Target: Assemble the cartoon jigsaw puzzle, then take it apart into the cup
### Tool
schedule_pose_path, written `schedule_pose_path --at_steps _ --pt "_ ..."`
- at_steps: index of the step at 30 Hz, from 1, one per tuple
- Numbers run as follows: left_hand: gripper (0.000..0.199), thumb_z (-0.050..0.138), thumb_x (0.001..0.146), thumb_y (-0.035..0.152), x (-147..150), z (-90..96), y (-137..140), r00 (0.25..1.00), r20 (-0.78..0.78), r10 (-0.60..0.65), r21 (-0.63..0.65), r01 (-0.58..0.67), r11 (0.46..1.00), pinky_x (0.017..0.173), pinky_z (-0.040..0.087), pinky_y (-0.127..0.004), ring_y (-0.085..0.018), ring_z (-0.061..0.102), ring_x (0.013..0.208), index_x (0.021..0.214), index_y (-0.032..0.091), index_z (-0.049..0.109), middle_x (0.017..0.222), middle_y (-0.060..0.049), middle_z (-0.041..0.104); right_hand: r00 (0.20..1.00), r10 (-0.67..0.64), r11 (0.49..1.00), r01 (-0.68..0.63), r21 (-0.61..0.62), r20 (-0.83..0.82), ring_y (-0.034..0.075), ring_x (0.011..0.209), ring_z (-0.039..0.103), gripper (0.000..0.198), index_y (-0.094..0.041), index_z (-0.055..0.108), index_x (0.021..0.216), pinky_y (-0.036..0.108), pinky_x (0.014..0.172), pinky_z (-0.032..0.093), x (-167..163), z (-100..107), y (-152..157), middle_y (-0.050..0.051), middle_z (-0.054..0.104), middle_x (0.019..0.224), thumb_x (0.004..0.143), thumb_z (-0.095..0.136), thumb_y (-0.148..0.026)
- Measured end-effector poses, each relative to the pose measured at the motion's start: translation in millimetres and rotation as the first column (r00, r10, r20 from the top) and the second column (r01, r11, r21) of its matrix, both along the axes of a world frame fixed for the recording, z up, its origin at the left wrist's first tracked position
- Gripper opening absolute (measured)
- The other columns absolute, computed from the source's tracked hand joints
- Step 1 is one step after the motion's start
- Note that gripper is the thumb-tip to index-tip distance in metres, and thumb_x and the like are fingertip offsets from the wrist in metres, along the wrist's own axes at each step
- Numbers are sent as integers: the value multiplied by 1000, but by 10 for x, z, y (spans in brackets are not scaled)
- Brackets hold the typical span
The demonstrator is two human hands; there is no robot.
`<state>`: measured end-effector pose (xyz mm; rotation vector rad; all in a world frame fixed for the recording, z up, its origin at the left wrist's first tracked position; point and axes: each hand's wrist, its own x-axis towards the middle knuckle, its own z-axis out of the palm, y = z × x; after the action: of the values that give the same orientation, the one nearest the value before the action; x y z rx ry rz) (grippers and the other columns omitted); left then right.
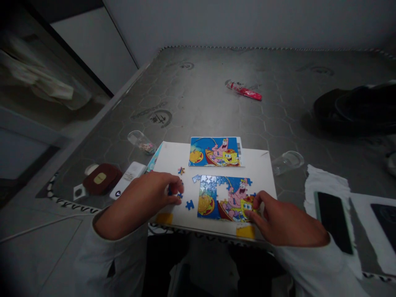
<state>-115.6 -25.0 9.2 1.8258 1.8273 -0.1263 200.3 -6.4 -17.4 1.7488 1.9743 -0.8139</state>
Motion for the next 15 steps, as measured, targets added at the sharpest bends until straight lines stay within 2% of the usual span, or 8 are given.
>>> schedule_pose_path --at_steps 5,9,13,15 --pt "6 74 74 32 -1 67 21 999 31 -16 -12 16 1000 65 36 -30 -20 64 81 79 28 72 82 2 74 1000 25 1000 -25 5 18 24 61 66 26 -26 55 94 30 52 34 -26 28 -1 4 70 70 86 50 -51" --pt "6 72 80 33 119 145 61 988 153 34 54 -43 998 70 40 -29 -18 65 81 82 28 75 85 4 75 998 65 998 -64 22 -4 23 63 66 31 -26 56 99 29 51 33 -88 37 -7 5 71 74 88 46 -53" --pt "10 73 79 36 402 39 139 927 373 29 140 -87 986 70 42 -28 -15 66 79 87 29 76 87 6 76 994 107 990 -107 87 9 22 67 65 33 -28 56 101 28 53 30 -262 38 -2 5 71 82 89 45 -56" --pt "10 73 80 36 553 -68 171 913 407 -16 154 -51 987 72 42 -28 -15 67 81 86 29 76 86 6 76 991 131 985 -129 111 -10 20 69 65 31 -28 57 99 27 53 28 -379 33 0 4 72 85 89 46 -56"
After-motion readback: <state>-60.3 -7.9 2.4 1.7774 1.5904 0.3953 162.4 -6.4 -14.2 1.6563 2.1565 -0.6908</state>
